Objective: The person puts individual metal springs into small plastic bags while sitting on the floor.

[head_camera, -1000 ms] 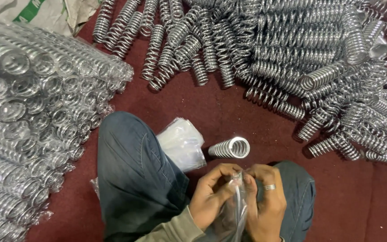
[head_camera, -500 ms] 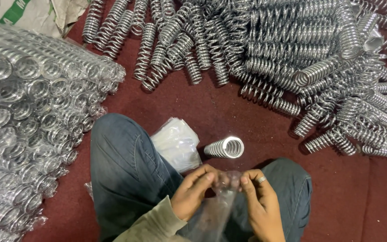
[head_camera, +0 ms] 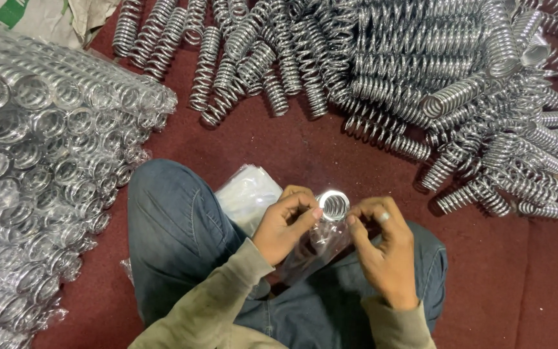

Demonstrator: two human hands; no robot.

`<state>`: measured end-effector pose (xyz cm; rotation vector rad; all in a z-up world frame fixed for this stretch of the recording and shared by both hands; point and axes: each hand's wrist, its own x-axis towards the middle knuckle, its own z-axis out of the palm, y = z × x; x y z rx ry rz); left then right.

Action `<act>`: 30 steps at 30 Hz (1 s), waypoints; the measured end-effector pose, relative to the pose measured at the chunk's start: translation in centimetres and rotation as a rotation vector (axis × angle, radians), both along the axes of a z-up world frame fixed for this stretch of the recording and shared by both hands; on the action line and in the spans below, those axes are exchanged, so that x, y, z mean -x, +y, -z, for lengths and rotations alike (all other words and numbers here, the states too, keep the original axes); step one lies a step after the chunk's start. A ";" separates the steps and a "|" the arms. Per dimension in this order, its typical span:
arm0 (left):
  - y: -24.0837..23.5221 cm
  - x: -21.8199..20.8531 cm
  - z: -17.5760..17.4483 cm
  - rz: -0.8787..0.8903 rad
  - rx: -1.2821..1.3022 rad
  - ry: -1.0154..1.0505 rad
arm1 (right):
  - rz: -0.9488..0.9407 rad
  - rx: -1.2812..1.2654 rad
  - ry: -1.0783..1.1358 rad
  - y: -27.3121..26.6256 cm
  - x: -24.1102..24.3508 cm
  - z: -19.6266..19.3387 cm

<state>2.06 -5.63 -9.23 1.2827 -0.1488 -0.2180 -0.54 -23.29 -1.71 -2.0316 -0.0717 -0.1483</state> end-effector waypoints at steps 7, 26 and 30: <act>-1.9 -5.6 5.7 0.115 -0.353 0.254 | 0.081 -0.157 0.362 -1.3 -5.1 6.6; -1.2 -3.0 10.4 0.136 -1.003 0.082 | 0.002 0.066 -0.071 2.8 -3.1 6.8; -1.5 -1.0 9.3 -0.103 -0.490 -0.623 | 0.022 0.088 -0.156 2.6 -1.0 4.6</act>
